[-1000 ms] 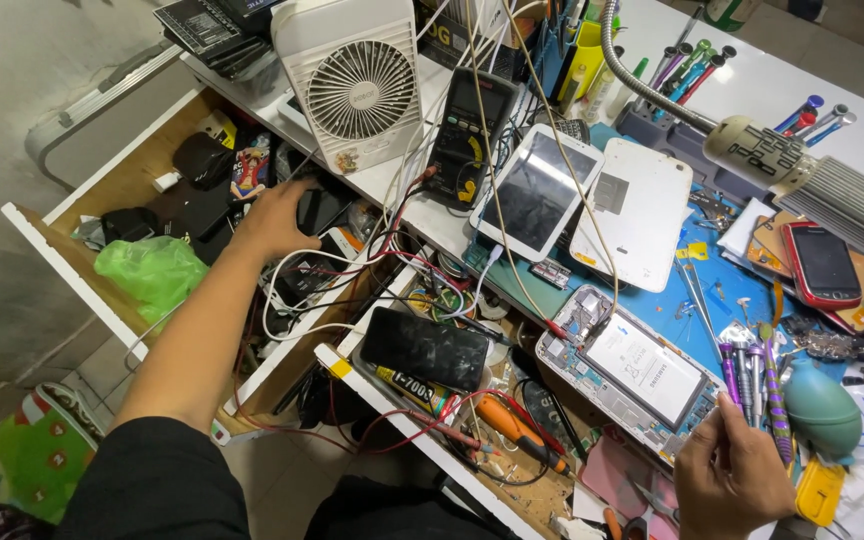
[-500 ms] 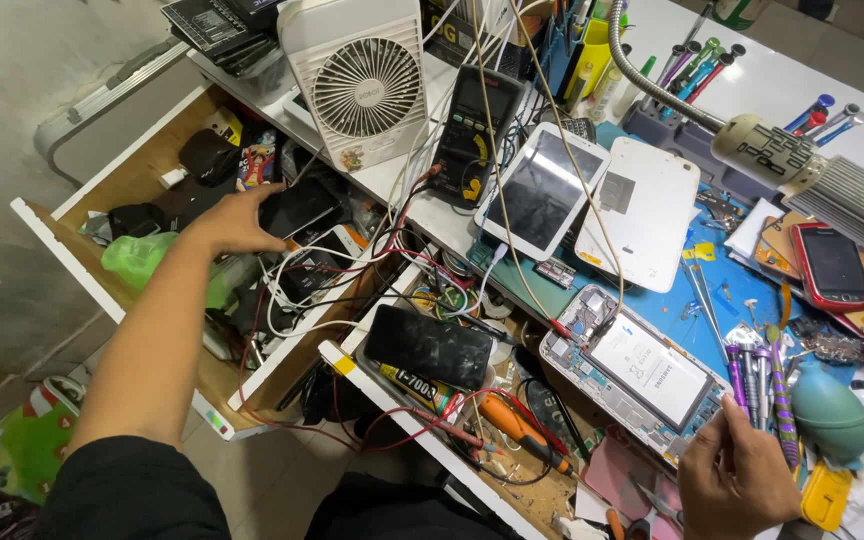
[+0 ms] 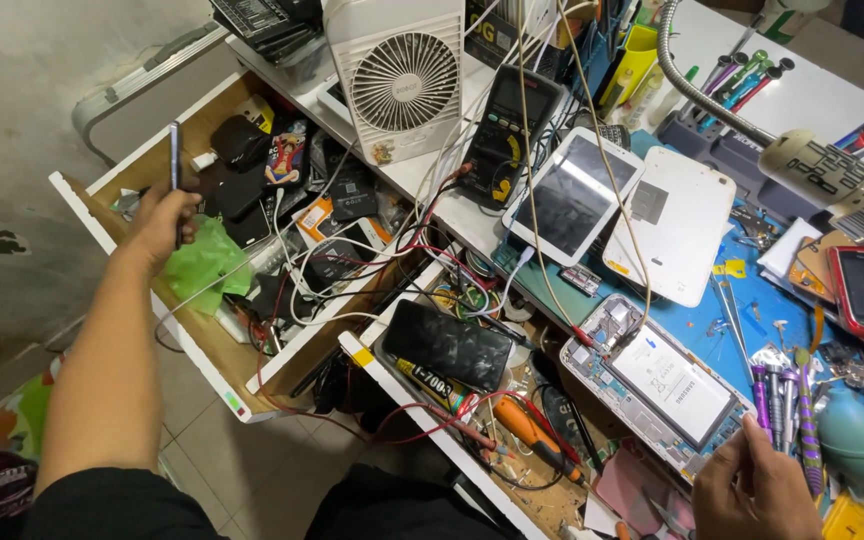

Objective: The person is disassembling a mobile phone on a cluttered workbench, prying off the back cover and removing the battery.

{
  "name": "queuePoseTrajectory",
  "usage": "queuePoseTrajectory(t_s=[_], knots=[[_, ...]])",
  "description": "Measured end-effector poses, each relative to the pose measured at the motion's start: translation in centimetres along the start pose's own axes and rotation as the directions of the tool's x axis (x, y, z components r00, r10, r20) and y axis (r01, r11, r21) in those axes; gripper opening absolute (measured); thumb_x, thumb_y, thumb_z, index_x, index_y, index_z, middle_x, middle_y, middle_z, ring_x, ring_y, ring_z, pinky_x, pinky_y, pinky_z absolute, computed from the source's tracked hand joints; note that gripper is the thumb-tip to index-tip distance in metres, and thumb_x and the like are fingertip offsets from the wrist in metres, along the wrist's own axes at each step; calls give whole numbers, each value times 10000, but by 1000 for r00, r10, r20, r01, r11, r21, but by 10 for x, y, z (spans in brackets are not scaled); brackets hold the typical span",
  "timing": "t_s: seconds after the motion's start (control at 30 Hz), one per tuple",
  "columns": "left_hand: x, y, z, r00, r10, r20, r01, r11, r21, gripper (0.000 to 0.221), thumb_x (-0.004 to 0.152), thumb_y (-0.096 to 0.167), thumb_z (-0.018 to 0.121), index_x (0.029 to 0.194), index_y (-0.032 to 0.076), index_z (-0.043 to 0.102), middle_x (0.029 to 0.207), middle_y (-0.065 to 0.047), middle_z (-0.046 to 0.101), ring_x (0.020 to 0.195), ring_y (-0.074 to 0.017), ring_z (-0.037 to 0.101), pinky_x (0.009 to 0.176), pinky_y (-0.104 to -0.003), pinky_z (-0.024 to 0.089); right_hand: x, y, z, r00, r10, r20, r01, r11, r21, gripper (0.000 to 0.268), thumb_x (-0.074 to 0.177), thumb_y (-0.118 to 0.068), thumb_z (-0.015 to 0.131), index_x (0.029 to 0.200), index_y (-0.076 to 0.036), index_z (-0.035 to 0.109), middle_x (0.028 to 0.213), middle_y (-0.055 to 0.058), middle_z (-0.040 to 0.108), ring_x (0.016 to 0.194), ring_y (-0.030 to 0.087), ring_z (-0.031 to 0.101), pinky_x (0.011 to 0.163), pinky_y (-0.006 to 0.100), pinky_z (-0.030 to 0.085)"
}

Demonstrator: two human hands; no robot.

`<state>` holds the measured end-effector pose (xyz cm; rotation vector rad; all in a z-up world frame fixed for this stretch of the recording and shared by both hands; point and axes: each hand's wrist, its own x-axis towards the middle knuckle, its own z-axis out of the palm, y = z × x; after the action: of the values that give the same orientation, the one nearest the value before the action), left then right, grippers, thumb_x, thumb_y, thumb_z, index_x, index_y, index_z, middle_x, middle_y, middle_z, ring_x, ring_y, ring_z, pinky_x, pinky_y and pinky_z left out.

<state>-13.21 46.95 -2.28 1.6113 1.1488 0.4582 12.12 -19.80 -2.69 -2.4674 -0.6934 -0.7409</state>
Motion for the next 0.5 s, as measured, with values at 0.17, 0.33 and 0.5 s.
queuePoseTrajectory(t_s=[0.17,0.33,0.5], knots=[[3,-6,-7,997,-13,-82,-14,948,-318,316,919,321,565,1213,204,567,680,71,358,528,-66,335,466,-218,235,-1,1,0,1000,13,6,-13,1000,7,242,1133,71,752,1362,69,830,815,212,596,666,311,556,659,404,438],[4,1,2,964,-203,-170,164,962,-219,575,888,731,608,1167,229,609,744,77,442,562,-52,382,481,-212,281,-3,8,4,1000,-5,7,5,1000,18,234,1138,74,749,1361,72,819,811,228,604,660,331,564,636,415,431],[-22,39,22,952,-197,-233,240,955,173,723,827,396,677,1457,85,503,1340,-115,581,1143,-292,551,873,-421,454,0,15,4,999,-1,54,-2,999,50,259,1111,80,700,1354,87,790,709,227,529,573,340,492,578,431,350]])
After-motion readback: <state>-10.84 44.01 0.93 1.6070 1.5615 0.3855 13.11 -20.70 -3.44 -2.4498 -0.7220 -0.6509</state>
